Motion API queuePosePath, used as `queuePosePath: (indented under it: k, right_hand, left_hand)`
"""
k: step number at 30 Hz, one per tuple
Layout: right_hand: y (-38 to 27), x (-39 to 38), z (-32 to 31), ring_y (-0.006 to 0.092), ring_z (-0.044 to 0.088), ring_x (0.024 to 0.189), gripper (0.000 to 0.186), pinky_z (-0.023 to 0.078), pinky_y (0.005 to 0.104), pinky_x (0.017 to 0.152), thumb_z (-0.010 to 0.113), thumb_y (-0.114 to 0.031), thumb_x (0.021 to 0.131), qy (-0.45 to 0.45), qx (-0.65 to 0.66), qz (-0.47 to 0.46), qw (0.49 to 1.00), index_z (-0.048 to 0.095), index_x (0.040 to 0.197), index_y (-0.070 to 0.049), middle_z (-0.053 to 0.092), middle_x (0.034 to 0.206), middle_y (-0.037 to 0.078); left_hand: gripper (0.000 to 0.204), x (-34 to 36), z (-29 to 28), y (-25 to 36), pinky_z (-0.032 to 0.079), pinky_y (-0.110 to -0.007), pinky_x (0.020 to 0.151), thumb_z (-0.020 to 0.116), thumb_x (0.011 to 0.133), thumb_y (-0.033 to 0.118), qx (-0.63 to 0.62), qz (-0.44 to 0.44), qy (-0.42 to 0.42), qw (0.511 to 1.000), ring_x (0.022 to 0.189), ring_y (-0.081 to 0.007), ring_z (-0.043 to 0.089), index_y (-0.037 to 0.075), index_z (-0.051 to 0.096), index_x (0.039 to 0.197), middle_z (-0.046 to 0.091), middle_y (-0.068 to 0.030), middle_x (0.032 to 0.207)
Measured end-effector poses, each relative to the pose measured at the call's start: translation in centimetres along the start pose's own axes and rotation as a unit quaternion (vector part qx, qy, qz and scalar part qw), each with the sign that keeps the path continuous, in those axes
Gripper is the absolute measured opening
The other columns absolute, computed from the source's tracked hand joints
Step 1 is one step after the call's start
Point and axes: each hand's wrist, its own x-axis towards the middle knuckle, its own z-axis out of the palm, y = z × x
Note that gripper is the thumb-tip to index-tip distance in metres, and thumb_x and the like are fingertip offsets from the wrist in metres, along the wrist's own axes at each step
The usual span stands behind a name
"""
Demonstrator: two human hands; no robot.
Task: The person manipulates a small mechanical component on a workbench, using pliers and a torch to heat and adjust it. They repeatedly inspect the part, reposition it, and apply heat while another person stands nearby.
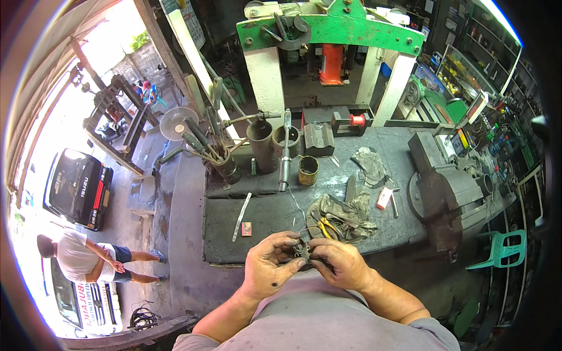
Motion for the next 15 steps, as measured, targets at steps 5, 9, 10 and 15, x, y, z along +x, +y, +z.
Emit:
queuePosePath:
  k: [5, 9, 10, 15]
  right_hand:
    - [-0.1, 0.15, -0.09, 0.0307, 0.077, 0.086, 0.03, 0.063, 0.0368, 0.073, 0.087, 0.001, 0.084, 0.005, -0.006, -0.01, 1.0, 0.068, 0.106, -0.003, 0.076, 0.117, 0.017]
    - [-0.21, 0.15, -0.28, 0.0324, 0.077, 0.089, 0.028, 0.064, 0.0381, 0.075, 0.085, 0.0, 0.084, -0.005, -0.009, -0.006, 1.0, 0.069, 0.107, -0.002, 0.075, 0.118, 0.017]
    - [-0.25, 0.1, -0.41, 0.034, 0.077, 0.091, 0.027, 0.064, 0.0392, 0.077, 0.084, -0.001, 0.085, -0.015, -0.007, 0.0, 1.0, 0.069, 0.108, -0.002, 0.074, 0.118, 0.018]
    - [-0.15, 0.12, -0.67, 0.0359, 0.076, 0.092, 0.027, 0.064, 0.0409, 0.078, 0.082, -0.001, 0.085, -0.037, 0.004, 0.006, 0.999, 0.068, 0.108, -0.001, 0.073, 0.119, 0.018]
  left_hand:
    - [0.043, -0.07, 0.02, -0.04, 0.063, -0.035, 0.103, 0.08, 0.089, -0.015, -0.016, -0.009, 0.001, 1.0, 0.12, -0.0229, 0.071, -0.008, 0.065, 0.128, 0.061, -0.0191, 0.144]
    - [0.044, -0.15, -0.06, -0.15, 0.063, -0.036, 0.103, 0.08, 0.089, -0.015, -0.021, -0.02, 0.0, 1.0, 0.121, -0.0235, 0.071, -0.008, 0.065, 0.129, 0.062, -0.0194, 0.144]
    - [0.044, -0.17, -0.1, -0.15, 0.063, -0.036, 0.103, 0.08, 0.089, -0.014, -0.02, -0.019, -0.002, 1.0, 0.121, -0.0237, 0.071, -0.008, 0.065, 0.129, 0.062, -0.0194, 0.144]
    - [0.042, -0.2, -0.14, -0.13, 0.062, -0.036, 0.104, 0.08, 0.089, -0.014, -0.009, -0.024, -0.007, 1.0, 0.121, -0.0239, 0.071, -0.008, 0.066, 0.128, 0.063, -0.0196, 0.142]
